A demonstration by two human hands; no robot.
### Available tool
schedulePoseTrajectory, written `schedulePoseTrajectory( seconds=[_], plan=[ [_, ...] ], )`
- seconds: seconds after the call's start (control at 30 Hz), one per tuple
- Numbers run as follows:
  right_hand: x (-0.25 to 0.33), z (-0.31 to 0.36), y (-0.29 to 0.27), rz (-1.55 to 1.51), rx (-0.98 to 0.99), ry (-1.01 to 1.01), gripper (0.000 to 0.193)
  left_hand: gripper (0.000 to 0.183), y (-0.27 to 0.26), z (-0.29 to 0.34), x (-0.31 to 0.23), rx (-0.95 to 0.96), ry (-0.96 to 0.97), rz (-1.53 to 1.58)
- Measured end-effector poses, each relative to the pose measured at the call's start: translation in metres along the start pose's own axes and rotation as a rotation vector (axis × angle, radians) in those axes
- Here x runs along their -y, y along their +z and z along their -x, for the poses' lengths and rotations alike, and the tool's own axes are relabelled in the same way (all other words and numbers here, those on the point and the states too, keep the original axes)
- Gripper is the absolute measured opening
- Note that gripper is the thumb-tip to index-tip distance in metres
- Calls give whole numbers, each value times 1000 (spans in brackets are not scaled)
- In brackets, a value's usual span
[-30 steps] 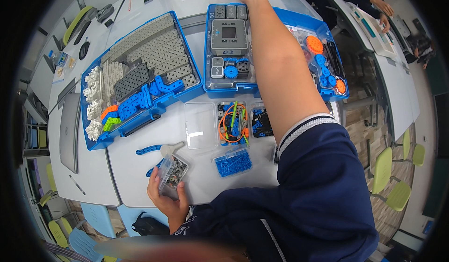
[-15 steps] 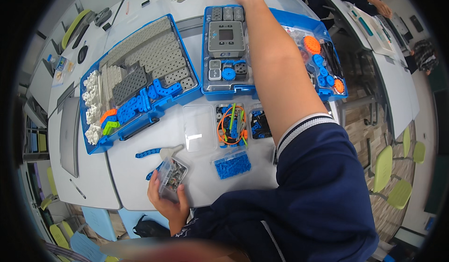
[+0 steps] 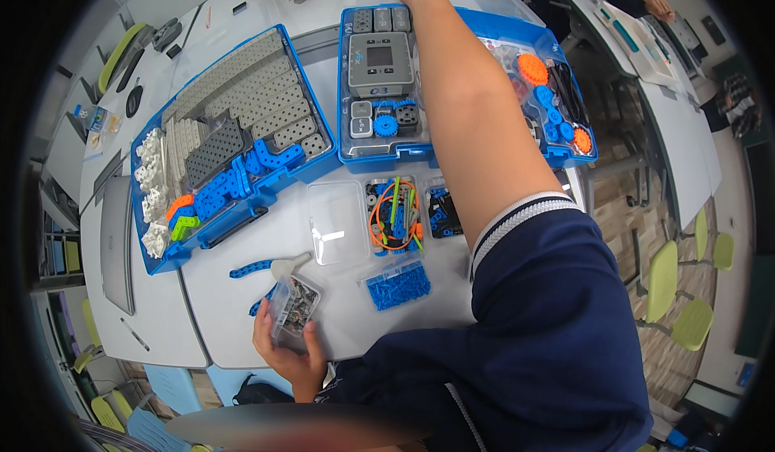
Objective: The person assembles small plastic components using a blue and gray handheld tool, then organizes blue plastic pieces into a clear container. They handle a remote control and place it into a blue storage case with other parts.
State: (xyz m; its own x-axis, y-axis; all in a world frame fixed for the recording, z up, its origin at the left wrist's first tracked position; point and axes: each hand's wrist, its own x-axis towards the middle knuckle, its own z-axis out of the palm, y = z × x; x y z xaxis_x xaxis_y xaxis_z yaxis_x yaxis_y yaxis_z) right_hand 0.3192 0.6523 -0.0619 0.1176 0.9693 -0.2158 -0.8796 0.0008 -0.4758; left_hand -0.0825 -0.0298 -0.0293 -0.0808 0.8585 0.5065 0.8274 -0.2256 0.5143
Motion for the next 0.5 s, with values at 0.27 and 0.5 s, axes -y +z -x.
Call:
schedulePoseTrajectory(
  seconds=[0.27,0.5],
  plan=[
    [2,30,16,-111,-53,225,81,65,0,0,0,3,-8,13],
    [-4,62,29,-257,4,180,80,64,0,-1,-1,2,-5,1]
  ],
)
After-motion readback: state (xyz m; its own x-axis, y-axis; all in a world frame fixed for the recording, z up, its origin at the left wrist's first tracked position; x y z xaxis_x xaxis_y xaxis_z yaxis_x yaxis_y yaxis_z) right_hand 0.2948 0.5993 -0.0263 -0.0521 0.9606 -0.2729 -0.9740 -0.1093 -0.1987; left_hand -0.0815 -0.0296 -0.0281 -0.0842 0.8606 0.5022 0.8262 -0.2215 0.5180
